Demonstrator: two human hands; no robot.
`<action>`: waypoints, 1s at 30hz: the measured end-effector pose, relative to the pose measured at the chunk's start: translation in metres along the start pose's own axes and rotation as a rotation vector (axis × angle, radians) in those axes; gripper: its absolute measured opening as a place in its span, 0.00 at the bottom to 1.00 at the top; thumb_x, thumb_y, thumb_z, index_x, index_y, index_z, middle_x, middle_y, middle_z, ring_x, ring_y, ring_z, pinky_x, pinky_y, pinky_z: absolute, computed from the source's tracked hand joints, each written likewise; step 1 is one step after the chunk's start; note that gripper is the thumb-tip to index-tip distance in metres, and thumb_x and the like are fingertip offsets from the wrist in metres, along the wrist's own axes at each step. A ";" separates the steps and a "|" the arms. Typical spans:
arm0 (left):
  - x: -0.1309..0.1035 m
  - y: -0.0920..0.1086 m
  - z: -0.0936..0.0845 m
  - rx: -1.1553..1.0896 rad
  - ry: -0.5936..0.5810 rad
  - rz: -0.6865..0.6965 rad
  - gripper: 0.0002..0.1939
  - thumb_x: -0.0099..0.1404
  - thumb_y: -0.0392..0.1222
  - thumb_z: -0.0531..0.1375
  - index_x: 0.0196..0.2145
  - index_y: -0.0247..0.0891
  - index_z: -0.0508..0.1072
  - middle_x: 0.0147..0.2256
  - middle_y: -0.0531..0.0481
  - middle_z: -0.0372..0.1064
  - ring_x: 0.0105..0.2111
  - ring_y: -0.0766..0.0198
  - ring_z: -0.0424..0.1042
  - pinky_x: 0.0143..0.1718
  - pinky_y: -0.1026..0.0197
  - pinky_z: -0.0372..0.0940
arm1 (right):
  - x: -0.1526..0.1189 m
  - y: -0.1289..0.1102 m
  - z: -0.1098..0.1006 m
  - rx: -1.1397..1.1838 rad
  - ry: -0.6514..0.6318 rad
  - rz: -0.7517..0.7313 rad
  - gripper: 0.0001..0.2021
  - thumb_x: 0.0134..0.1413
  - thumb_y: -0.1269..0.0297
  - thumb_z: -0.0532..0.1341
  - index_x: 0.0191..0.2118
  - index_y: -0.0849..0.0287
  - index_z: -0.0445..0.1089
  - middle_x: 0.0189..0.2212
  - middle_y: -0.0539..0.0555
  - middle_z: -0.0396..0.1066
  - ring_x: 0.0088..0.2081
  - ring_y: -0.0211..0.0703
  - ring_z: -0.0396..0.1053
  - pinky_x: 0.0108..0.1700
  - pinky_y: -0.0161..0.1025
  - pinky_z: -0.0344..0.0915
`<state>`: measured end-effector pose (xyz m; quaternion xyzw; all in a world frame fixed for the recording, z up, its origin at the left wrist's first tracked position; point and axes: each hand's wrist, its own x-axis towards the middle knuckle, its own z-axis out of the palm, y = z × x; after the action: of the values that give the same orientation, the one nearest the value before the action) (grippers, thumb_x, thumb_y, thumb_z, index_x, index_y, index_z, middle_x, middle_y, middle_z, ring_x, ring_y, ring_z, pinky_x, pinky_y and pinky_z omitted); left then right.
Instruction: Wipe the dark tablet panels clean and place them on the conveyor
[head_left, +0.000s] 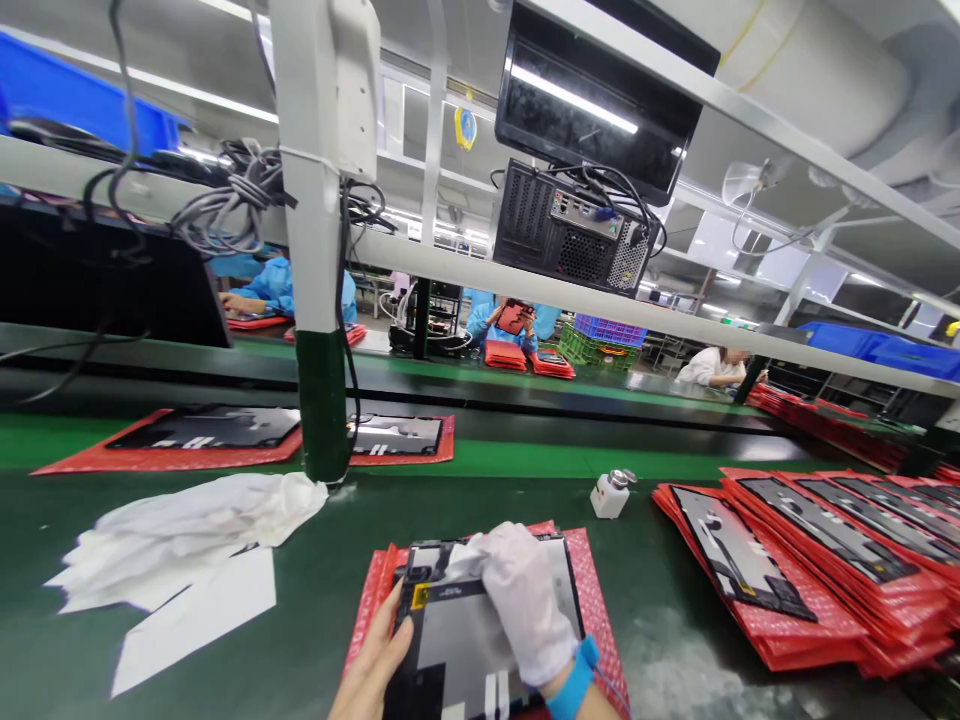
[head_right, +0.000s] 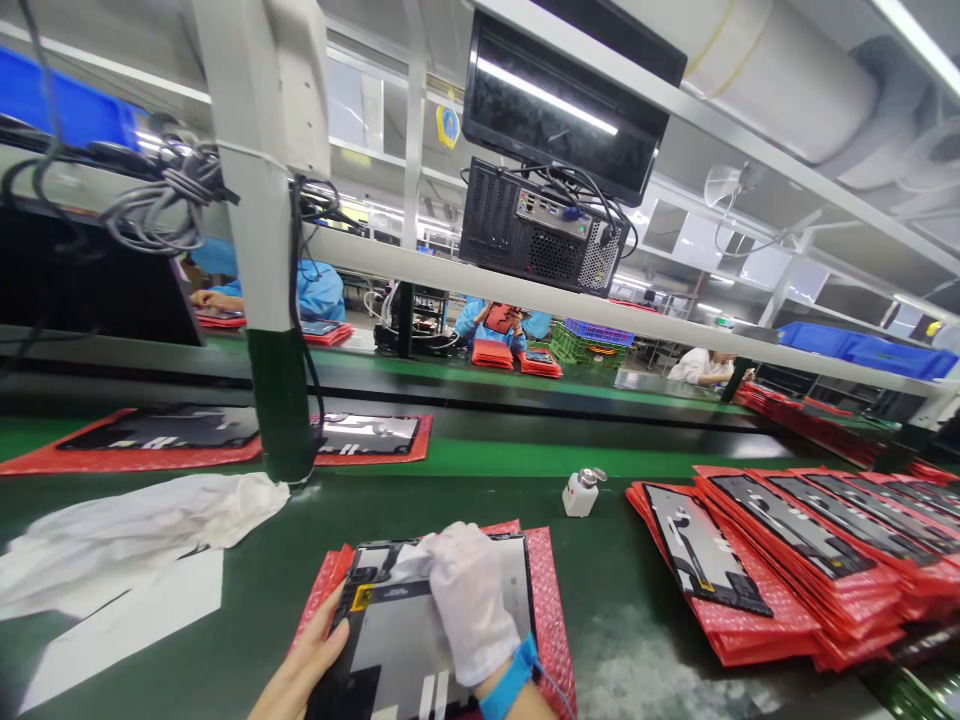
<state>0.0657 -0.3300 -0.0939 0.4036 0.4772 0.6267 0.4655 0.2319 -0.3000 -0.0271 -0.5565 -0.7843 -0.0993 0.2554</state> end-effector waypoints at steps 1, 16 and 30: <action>-0.001 0.000 0.000 0.007 -0.005 0.000 0.32 0.59 0.62 0.58 0.56 0.44 0.72 0.60 0.49 0.68 0.66 0.47 0.54 0.65 0.48 0.50 | 0.002 -0.004 0.003 -0.023 -0.006 -0.008 0.12 0.63 0.61 0.60 0.49 0.60 0.69 0.46 0.55 0.71 0.43 0.43 0.71 0.46 0.46 0.71; -0.007 0.011 0.004 -0.039 -0.010 0.006 0.36 0.57 0.63 0.61 0.58 0.42 0.70 0.58 0.48 0.70 0.65 0.48 0.55 0.65 0.50 0.49 | -0.118 0.068 0.006 -0.274 0.103 0.236 0.12 0.61 0.72 0.57 0.47 0.57 0.73 0.34 0.60 0.72 0.39 0.52 0.70 0.42 0.47 0.65; 0.015 0.004 -0.003 -0.084 -0.032 -0.027 0.42 0.48 0.65 0.66 0.58 0.42 0.70 0.54 0.45 0.74 0.63 0.42 0.59 0.64 0.47 0.53 | -0.087 -0.013 0.017 -0.084 0.144 -0.025 0.12 0.61 0.71 0.54 0.42 0.53 0.74 0.31 0.52 0.73 0.35 0.44 0.69 0.39 0.40 0.65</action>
<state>0.0581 -0.3162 -0.0902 0.3870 0.4485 0.6334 0.4979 0.2364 -0.3692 -0.0846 -0.5485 -0.7658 -0.1752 0.2864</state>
